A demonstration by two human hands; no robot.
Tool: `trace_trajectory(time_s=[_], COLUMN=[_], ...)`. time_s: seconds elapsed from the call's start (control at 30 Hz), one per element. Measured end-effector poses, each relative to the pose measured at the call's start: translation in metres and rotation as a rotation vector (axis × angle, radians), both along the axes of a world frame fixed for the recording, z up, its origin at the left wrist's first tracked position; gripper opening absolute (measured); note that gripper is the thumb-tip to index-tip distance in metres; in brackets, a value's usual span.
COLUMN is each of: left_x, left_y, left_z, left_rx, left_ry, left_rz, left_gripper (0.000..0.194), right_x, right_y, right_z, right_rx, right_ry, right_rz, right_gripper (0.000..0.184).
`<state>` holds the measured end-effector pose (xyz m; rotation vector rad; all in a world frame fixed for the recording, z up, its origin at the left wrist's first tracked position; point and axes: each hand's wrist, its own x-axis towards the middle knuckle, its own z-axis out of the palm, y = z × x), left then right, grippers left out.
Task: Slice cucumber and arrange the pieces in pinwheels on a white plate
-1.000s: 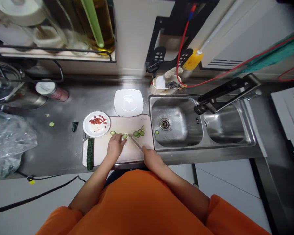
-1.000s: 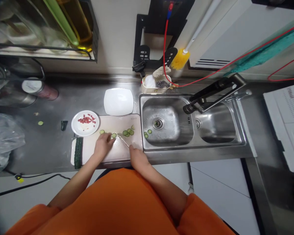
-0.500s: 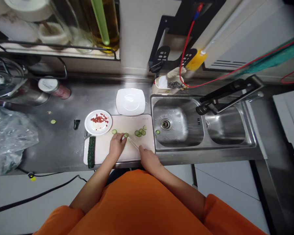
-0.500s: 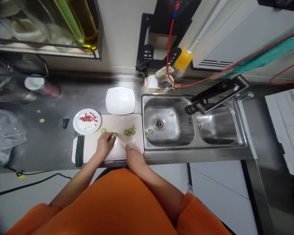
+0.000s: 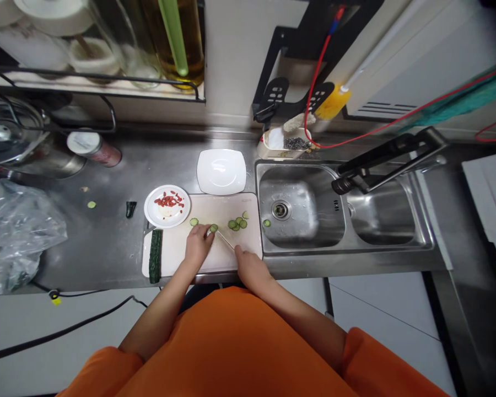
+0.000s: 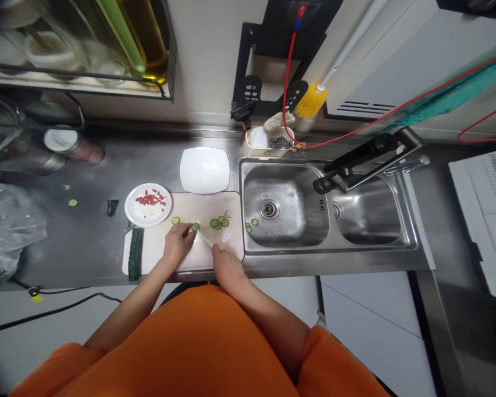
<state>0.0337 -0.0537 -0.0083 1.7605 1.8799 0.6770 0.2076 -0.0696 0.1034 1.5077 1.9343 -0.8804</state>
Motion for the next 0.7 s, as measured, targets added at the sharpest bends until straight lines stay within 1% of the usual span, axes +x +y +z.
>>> trace_trajectory(time_s=[0.27,0.4,0.5,0.6,0.7], left_x=[0.0,0.0,0.0,0.002,0.003], left_y=[0.001,0.002,0.004,0.005,0.006], left_z=[0.002,0.003,0.004,0.007,0.01], left_rx=[-0.019,-0.018,-0.029,-0.051,-0.104], left_ry=[0.001,-0.007,-0.013,-0.027,-0.068], left_rz=[0.003,0.009,0.026,0.062,0.094], left_gripper=[0.021,0.02,0.019,0.017,0.011], right_x=[-0.003,-0.003,0.003,0.012,0.023], right_y=[0.0,-0.003,-0.005,-0.009,-0.013], right_z=[-0.006,-0.006,-0.004,-0.003,-0.004], right_rx=[-0.018,-0.006,-0.03,-0.045,-0.072], right_ry=[0.047,0.065,0.049,0.035,0.027], right_rz=[-0.039,-0.055,-0.067,-0.069,-0.076], right_gripper=[0.035,0.034,0.035,0.04,0.045])
